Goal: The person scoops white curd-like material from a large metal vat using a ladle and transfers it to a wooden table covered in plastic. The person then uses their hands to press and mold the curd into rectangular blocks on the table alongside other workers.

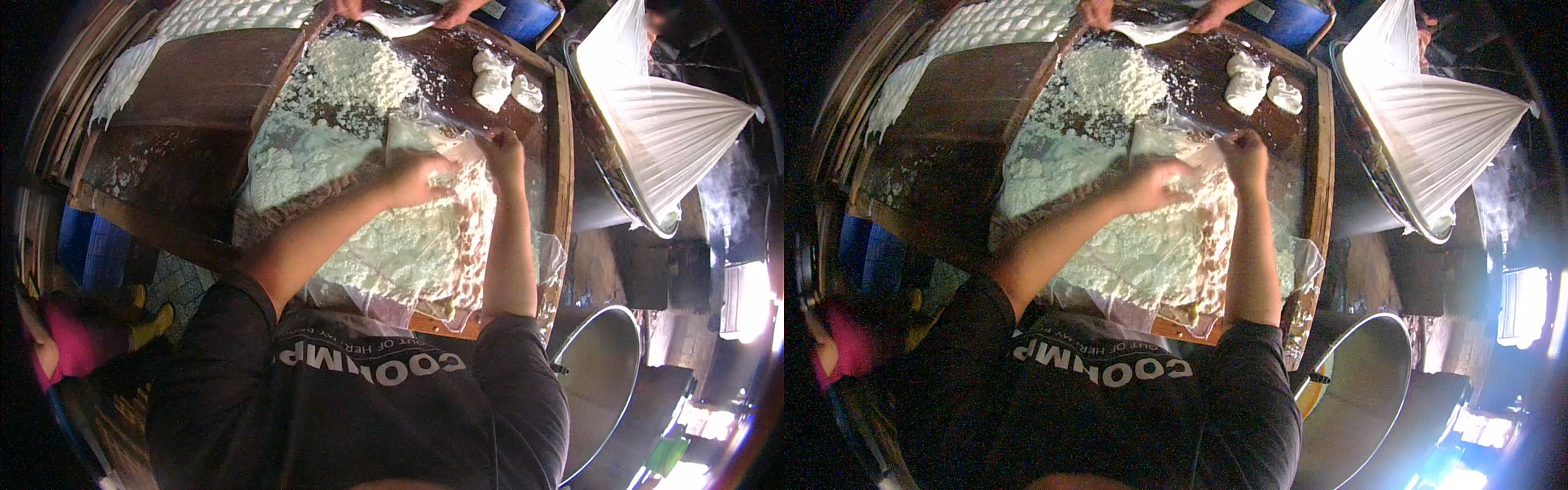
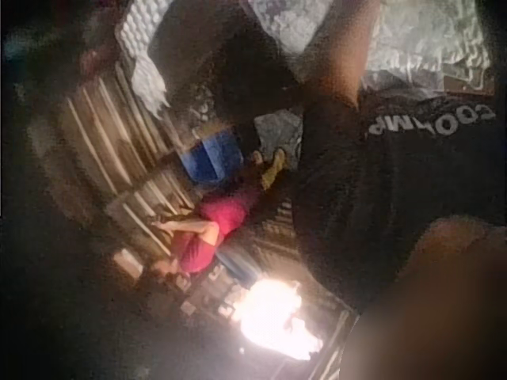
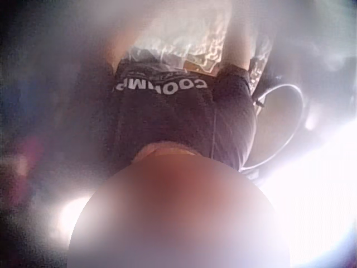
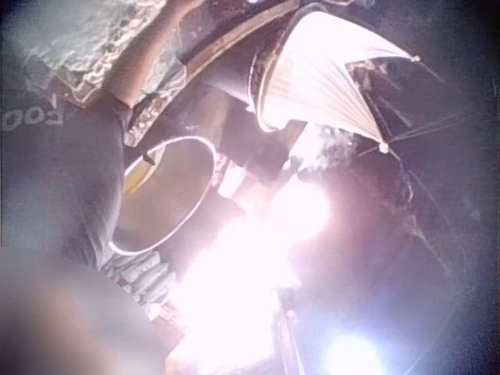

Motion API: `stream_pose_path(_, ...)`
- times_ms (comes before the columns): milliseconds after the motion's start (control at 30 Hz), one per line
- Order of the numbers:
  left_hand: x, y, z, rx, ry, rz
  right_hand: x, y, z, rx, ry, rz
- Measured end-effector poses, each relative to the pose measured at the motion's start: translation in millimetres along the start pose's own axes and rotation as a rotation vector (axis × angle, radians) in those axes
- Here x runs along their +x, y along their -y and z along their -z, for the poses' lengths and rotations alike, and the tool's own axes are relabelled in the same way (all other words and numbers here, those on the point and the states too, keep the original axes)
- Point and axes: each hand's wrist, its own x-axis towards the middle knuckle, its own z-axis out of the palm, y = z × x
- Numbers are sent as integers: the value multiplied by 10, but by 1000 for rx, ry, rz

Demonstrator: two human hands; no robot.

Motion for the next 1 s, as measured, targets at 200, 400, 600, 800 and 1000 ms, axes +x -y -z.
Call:
stream_pose_path(200,-149,202,88,3,19,232,500,388,-721,-342,259,330)
stream_pose_path(400,-61,250,462,307,251,415,669,210,-805,-296,477,325)
stream_pose_path(600,491,290,588,200,-249,400,471,762,-387,46,56,541)
stream_pose_path(800,-152,277,330,606,123,-187,-681,295,92,-236,537,475)
stream_pose_path(1000,-85,174,469,466,101,27,-767,288,-21,-290,219,529)
